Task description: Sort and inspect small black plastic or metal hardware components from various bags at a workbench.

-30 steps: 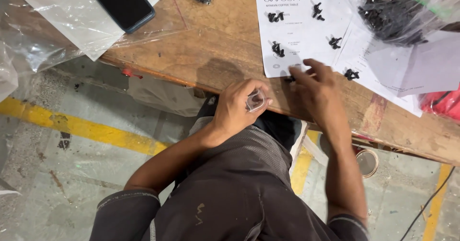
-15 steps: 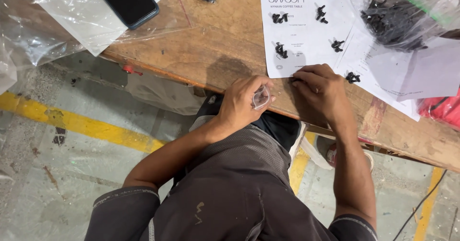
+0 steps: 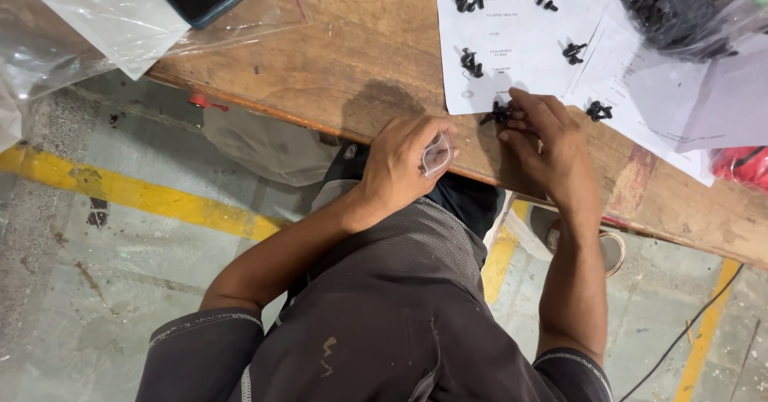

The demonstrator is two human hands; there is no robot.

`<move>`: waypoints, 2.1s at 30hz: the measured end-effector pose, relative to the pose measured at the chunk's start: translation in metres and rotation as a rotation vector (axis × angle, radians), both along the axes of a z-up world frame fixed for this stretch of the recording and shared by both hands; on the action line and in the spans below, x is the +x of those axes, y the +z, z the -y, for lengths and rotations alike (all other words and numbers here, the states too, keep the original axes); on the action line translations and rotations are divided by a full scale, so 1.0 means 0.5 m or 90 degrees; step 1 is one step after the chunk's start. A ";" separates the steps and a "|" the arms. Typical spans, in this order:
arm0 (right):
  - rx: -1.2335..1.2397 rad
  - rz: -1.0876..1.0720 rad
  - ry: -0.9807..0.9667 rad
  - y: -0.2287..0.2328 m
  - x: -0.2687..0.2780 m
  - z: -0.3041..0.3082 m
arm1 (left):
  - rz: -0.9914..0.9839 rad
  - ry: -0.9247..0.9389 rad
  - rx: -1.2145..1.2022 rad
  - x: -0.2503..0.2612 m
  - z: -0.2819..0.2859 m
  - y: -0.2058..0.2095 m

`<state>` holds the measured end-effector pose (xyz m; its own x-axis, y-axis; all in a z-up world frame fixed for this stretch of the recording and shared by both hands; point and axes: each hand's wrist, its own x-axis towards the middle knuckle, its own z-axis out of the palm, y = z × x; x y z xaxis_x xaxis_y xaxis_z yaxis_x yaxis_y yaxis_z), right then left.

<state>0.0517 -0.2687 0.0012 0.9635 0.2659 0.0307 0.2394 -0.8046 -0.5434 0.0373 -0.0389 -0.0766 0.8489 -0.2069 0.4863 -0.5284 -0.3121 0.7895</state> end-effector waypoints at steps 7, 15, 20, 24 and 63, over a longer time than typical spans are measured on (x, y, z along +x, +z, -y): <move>0.040 -0.006 -0.014 -0.014 0.000 0.006 | 0.012 -0.007 0.015 0.000 0.005 -0.016; -0.119 0.093 0.089 -0.035 0.029 0.001 | 0.014 -0.005 0.020 -0.002 0.007 -0.020; -0.238 0.124 0.142 -0.014 0.032 -0.024 | 0.024 -0.005 0.013 -0.001 0.003 -0.010; -0.251 0.132 0.153 -0.036 0.033 0.002 | 0.023 -0.008 0.010 -0.002 0.001 -0.006; 1.209 -0.370 -0.310 0.006 0.029 0.006 | -0.080 -0.027 -0.011 0.024 0.029 0.004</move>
